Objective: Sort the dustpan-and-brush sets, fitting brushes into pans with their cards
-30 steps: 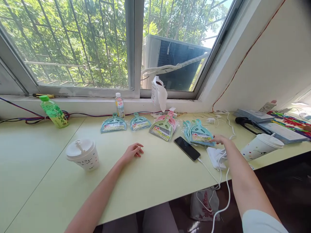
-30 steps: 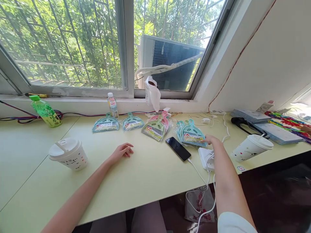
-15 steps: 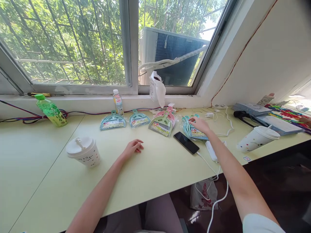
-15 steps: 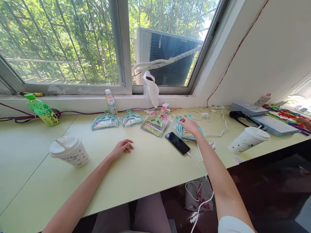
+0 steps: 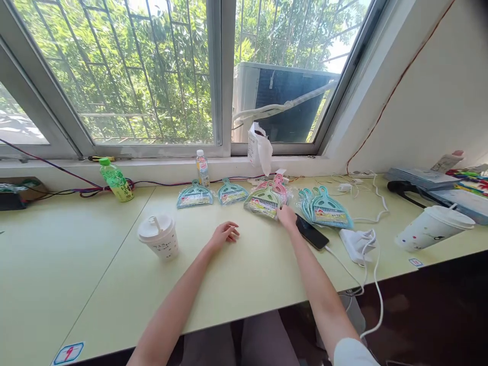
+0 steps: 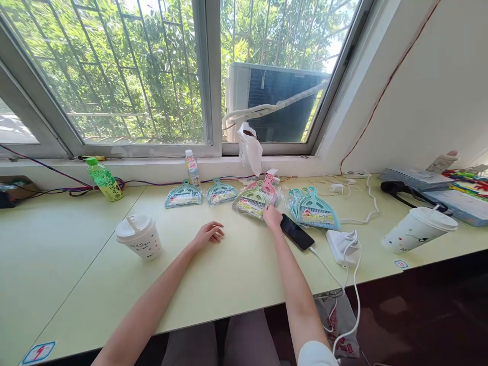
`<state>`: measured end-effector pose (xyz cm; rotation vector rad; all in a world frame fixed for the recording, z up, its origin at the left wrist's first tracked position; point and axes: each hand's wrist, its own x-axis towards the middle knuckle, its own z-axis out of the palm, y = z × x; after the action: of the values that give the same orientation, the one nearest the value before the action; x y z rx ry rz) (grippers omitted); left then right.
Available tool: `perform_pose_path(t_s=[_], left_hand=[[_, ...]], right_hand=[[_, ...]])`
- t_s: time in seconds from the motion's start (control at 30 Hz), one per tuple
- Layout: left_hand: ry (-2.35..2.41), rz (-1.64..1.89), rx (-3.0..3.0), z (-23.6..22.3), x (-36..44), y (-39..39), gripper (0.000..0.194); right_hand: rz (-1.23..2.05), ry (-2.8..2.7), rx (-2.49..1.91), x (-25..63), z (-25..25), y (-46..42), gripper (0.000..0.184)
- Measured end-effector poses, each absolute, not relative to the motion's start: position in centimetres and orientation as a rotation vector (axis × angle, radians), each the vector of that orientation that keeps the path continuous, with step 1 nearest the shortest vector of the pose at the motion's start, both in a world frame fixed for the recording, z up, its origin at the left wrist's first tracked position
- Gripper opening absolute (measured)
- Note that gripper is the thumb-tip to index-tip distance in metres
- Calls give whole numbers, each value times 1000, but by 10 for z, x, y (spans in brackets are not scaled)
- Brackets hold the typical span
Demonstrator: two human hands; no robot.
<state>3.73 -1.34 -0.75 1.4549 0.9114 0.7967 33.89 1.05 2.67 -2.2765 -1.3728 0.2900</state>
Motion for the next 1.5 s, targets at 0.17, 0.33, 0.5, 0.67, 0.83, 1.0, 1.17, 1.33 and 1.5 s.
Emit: perform_pose_path(t_s=[0.17, 0.33, 0.5, 0.67, 0.83, 1.0, 1.17, 1.33, 1.5], left_hand=[[988, 1104, 1332, -7, 35, -2, 51], [935, 1082, 1179, -8, 30, 3, 57], [921, 1071, 1002, -9, 27, -1, 53], [939, 1194, 839, -9, 30, 0, 50], [866, 1248, 790, -6, 28, 0, 47], [831, 1187, 824, -4, 26, -4, 48], [738, 1006, 985, -3, 25, -5, 51], [729, 921, 974, -5, 30, 0, 46], [934, 1041, 913, -12, 38, 10, 41]], right_hand=[[322, -1358, -2097, 316, 14, -2, 34], [555, -1524, -1772, 272, -6, -11, 25], [516, -1554, -1667, 249, -8, -22, 22], [160, -1731, -1461, 236, 3, -38, 27], [417, -1893, -1382, 220, 2, -43, 33], [879, -1496, -1309, 224, -6, -32, 39], [1100, -1063, -1149, 232, -8, -24, 37], [1287, -834, -991, 232, -11, -22, 46], [1326, -816, -1016, 240, -14, -17, 53]])
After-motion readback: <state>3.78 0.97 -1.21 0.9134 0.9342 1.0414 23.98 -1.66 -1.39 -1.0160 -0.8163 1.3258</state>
